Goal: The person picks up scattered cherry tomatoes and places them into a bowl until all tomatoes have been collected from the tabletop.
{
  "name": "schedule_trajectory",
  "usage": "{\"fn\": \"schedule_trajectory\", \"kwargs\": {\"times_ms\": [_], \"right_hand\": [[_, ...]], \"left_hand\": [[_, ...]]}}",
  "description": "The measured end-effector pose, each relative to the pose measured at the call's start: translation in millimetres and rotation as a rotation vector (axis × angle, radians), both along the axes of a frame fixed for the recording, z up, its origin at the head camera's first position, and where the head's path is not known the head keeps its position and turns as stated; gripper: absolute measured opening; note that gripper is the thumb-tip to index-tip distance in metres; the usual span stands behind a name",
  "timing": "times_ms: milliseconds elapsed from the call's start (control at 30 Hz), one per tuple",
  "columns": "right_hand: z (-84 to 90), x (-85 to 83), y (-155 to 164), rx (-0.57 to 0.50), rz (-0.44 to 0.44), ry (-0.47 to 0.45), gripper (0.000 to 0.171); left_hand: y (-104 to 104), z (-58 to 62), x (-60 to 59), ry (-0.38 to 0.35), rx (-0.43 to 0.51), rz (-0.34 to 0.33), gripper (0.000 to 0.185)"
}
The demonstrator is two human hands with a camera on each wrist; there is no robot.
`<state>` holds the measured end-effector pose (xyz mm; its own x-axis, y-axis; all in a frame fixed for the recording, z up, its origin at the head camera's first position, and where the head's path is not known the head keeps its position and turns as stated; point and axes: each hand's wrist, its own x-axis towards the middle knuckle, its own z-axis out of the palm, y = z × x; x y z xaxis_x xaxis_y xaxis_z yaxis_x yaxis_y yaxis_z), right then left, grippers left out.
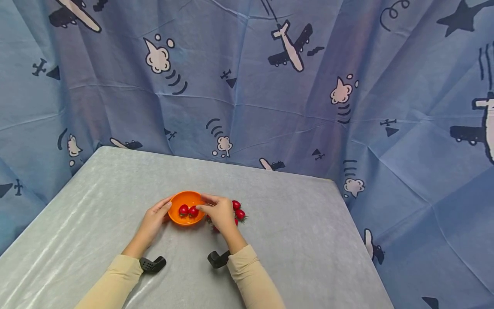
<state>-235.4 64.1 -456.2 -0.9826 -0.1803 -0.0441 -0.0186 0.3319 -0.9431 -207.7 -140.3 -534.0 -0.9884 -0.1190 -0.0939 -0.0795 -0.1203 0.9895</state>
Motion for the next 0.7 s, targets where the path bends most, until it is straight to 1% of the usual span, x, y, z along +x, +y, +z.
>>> {"fn": "schedule_trajectory", "kwargs": {"times_ms": [100, 300, 467, 700], "right_hand": [[-0.7, 0.7, 10, -0.015, -0.021, 0.014, 0.038], [-0.7, 0.5, 27, 0.004, -0.061, 0.041, 0.038], [2.3, 3.8, 38, 0.024, -0.088, 0.039, 0.037], [-2.1, 6.8, 57, 0.011, -0.141, 0.016, 0.035]], "left_hand": [[0, 0.5, 0.6, -0.006, -0.006, -0.004, 0.045], [-1, 3.5, 1.8, -0.012, -0.023, 0.002, 0.046], [-1, 1.0, 0.3, -0.003, -0.025, 0.005, 0.046], [-1, -0.7, -0.8, -0.028, -0.022, 0.007, 0.045]]}}
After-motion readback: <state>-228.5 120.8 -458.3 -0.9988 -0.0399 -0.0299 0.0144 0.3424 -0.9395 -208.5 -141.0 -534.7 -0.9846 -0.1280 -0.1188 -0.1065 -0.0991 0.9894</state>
